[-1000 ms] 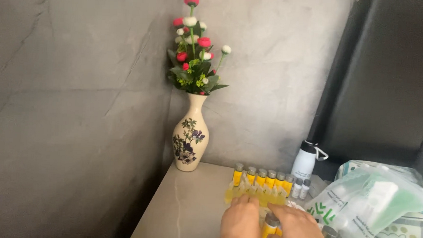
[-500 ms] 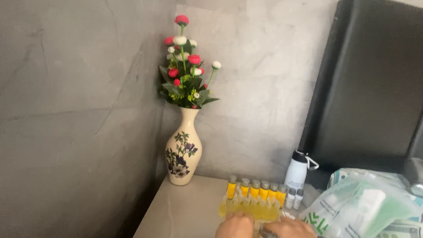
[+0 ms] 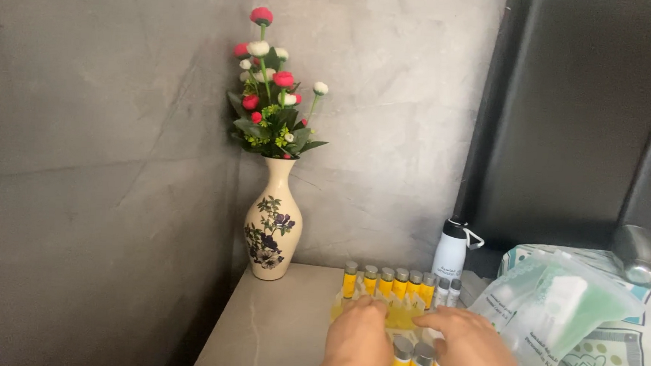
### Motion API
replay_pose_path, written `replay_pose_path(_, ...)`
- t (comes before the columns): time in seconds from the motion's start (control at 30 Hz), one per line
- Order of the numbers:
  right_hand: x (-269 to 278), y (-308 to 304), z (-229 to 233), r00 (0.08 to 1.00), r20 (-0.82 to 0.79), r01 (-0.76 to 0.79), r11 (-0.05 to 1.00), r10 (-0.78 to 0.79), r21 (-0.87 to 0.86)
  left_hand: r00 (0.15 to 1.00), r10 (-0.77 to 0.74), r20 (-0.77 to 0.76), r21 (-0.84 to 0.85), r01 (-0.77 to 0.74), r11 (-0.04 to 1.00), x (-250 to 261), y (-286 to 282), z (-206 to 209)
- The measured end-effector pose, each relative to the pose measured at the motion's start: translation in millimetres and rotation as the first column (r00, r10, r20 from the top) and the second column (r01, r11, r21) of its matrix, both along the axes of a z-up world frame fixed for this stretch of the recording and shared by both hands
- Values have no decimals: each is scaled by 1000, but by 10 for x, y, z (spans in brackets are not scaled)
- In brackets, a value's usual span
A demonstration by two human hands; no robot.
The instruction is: Organizing and arranging small cosmetic or skincare vials and personal care products on a nightstand.
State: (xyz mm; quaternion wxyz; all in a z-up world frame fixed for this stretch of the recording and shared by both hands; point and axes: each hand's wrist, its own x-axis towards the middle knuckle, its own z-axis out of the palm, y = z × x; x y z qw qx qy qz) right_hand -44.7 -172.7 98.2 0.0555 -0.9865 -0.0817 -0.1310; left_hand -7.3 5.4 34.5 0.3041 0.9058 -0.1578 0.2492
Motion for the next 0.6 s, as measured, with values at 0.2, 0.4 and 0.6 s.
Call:
replay_pose_path(0.2,398,-200,-408,982,34,-186,982,186,-17,971,29,-238,229,27,973,-60,20,81)
replay_pose_path(0.4,76,167,-197,978,-65,-195,979,199,64,990,-9,-144,167,33,985,157,11,-203)
replay_pose_path(0.6,120,214,-268,985,-73,-149,985,156,92,979,-16,-204,88,35,995,-12,56,-56)
